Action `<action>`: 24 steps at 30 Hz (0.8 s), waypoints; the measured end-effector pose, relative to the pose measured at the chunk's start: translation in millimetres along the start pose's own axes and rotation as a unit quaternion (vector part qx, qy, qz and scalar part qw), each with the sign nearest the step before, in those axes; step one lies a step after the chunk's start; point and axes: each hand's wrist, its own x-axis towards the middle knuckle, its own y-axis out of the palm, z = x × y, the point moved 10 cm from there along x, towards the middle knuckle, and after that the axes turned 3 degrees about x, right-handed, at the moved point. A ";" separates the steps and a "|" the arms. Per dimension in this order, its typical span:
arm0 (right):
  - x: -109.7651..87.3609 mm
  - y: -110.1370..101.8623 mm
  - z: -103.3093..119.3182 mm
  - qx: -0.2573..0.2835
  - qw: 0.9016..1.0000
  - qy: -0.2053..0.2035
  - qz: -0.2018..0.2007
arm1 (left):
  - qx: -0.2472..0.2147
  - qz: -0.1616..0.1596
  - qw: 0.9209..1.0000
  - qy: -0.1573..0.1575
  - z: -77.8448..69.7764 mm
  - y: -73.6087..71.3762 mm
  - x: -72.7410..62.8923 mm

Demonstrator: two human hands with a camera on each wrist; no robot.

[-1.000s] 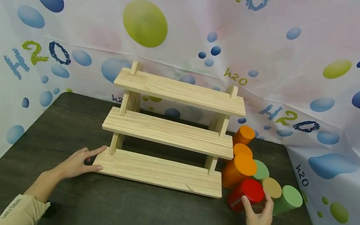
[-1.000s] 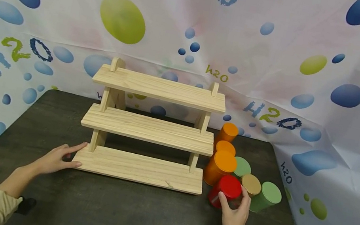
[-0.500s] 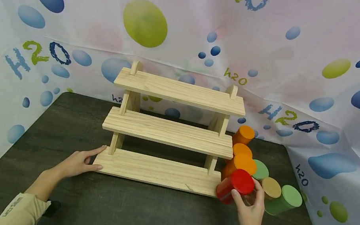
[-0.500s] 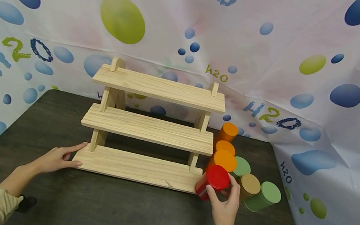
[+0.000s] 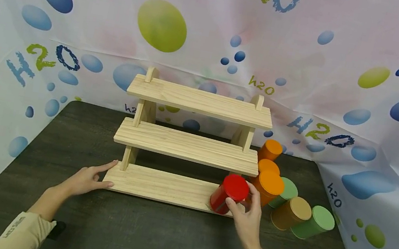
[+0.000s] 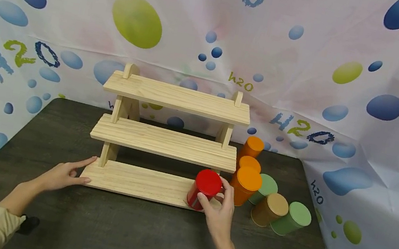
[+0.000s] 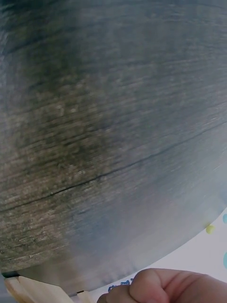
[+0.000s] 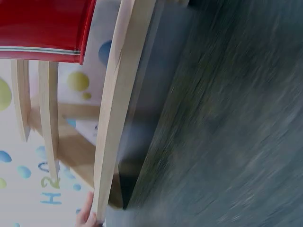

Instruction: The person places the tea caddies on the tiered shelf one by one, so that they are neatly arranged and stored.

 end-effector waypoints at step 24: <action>15.2 103.6 58.7 0.052 0.990 -0.018 0.128 | -0.005 0.025 0.999 -0.033 10.4 6.5 1.7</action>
